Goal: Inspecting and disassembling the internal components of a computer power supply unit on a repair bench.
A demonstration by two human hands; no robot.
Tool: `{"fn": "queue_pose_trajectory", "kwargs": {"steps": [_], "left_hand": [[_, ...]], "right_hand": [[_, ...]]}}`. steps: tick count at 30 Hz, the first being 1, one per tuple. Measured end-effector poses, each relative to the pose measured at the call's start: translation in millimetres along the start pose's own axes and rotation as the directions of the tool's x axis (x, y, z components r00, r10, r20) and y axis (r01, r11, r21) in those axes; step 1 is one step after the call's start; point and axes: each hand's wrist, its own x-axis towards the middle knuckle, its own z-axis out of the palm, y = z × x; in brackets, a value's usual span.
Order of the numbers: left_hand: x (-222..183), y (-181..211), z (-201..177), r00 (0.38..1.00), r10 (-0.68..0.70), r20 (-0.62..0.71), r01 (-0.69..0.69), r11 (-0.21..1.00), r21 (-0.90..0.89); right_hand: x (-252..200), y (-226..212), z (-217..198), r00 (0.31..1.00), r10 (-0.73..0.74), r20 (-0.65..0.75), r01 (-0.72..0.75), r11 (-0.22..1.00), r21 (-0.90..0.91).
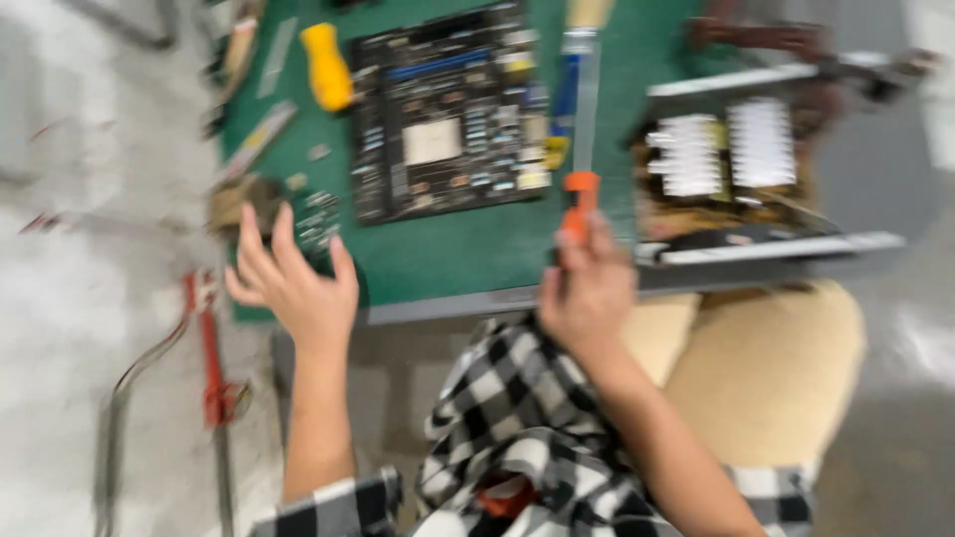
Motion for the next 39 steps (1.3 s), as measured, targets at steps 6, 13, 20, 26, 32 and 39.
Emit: {"fn": "queue_pose_trajectory", "kwargs": {"steps": [6,13,20,26,32,39], "left_hand": [[-14.0,105.5,59.0,0.932,0.19,-0.309,-0.292,0.899,-0.327],[115.7,215.8,82.2,0.797,0.357,-0.487,-0.572,0.704,-0.421],[112.3,242.6,86.0,0.897,0.345,-0.278,-0.442,0.656,-0.612],[89.9,262.6,76.1,0.795,0.607,0.017,-0.449,0.606,-0.656],[83.4,272.6,70.3,0.803,0.596,0.003,-0.435,0.59,-0.68],[74.1,279.6,81.3,0.837,0.537,0.104,-0.368,0.694,-0.619]], "right_hand": [[-15.6,-0.4,14.3,0.996,0.004,-0.084,-0.005,1.0,0.0],[0.4,-5.8,3.3,0.99,-0.023,-0.142,0.02,1.0,-0.023],[13.1,-7.7,-13.2,0.999,-0.031,0.019,0.031,0.999,0.037],[14.4,-10.8,-15.2,0.998,0.02,0.066,-0.026,0.996,0.082],[19.2,-7.5,-19.7,0.997,-0.022,0.078,0.017,0.998,0.065],[-14.5,3.8,0.4,0.994,0.042,0.098,-0.048,0.997,0.064]]}}
